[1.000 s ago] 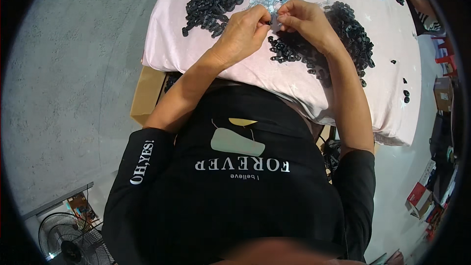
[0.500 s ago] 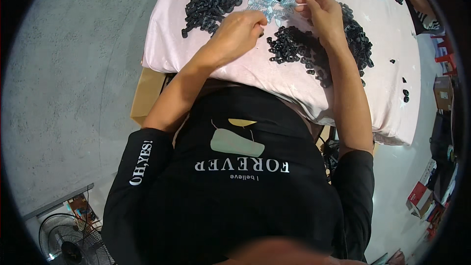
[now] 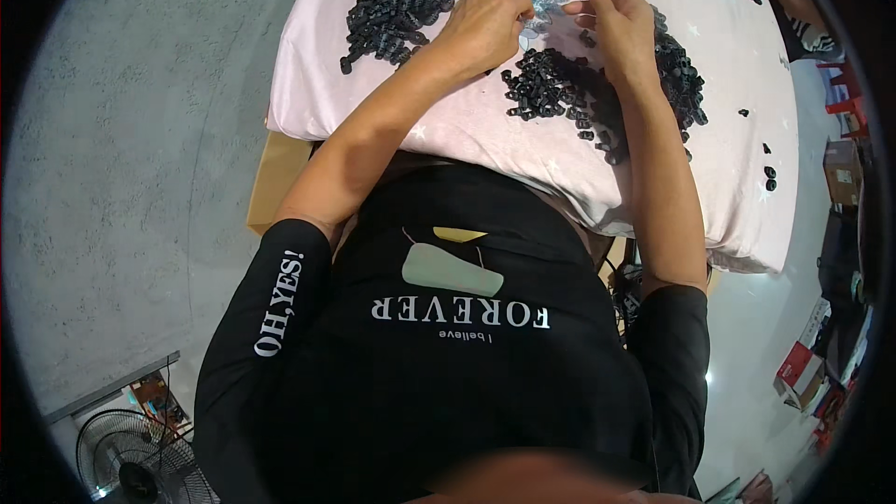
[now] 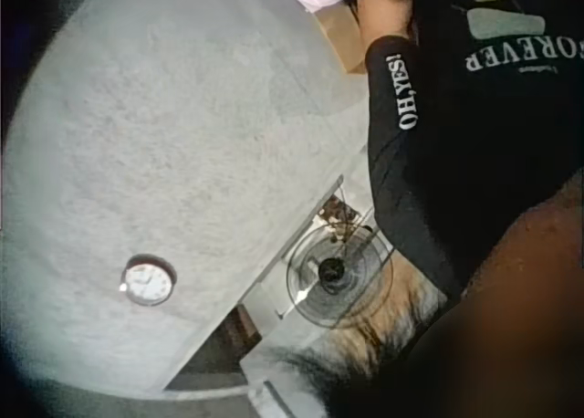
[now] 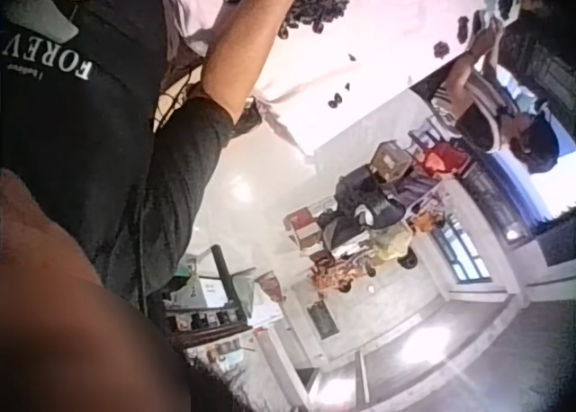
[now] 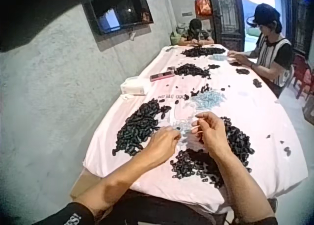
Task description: Applying black sequins or beads to a pink t-shirt with a blue pattern by hand.
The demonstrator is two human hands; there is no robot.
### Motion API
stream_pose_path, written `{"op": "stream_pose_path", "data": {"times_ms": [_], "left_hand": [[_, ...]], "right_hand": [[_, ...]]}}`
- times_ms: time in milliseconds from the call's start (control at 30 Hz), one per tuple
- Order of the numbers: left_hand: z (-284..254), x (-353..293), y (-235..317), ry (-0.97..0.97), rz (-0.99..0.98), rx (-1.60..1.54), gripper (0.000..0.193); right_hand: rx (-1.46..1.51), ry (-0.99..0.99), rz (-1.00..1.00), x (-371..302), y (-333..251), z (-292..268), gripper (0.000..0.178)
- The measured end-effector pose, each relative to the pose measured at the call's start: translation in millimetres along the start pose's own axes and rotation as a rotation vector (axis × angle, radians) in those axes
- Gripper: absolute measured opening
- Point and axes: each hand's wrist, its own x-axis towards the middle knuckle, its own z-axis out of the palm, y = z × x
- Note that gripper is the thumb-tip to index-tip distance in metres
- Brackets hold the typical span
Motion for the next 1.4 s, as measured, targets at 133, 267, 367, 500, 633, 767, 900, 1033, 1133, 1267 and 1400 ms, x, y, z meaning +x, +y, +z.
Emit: {"op": "stream_pose_path", "data": {"times_ms": [133, 267, 367, 500, 633, 767, 900, 1033, 1133, 1267, 1400], "left_hand": [[-5.4, 0.2, 6.0, -0.095, -0.043, 0.033, 0.014], [-4.2, 1.1, 6.9, -0.070, -0.033, 0.040, 0.013], [4.1, 5.4, 13.5, -0.015, 0.005, 0.030, 0.015], [11.6, 9.9, 16.4, -0.070, 0.003, 0.054, 0.016], [11.7, 7.4, 12.6, -0.087, 0.018, 0.050, 0.012], [8.0, 3.7, 9.7, -0.079, 0.058, 0.093, 0.010], [3.8, 4.8, 13.8, -0.063, 0.034, 0.029, 0.009], [6.8, 7.7, 16.5, -0.078, 0.031, 0.023, 0.013], [17.1, 15.9, 27.2, 0.003, 0.086, -0.059, 0.017], [28.0, 26.4, 36.7, -0.001, 0.197, -0.151, 0.023], [25.2, 32.1, 45.5, -0.181, 0.078, -0.108, 0.020]], "right_hand": [[0.009, 0.034, 0.000, 2.8, 0.3, -2.6, 0.026], [0.041, 0.050, -0.011, 7.0, 2.5, -4.6, 0.026], [0.058, 0.052, -0.013, 7.9, 4.0, -6.8, 0.026], [0.065, 0.074, -0.032, 7.9, 6.2, -7.8, 0.026], [0.061, 0.074, -0.048, 6.4, 1.3, -6.1, 0.027], [0.088, 0.062, -0.049, 7.2, 2.5, -6.1, 0.027], [0.100, 0.081, -0.058, 8.5, 3.0, -9.7, 0.027], [0.140, 0.091, -0.074, 11.3, 1.6, -11.0, 0.027], [0.156, 0.110, -0.091, 10.1, 3.1, -11.9, 0.026], [0.159, 0.100, -0.114, 11.0, 4.7, -12.6, 0.025], [0.195, 0.104, -0.092, 5.8, -7.9, -4.3, 0.025]]}}
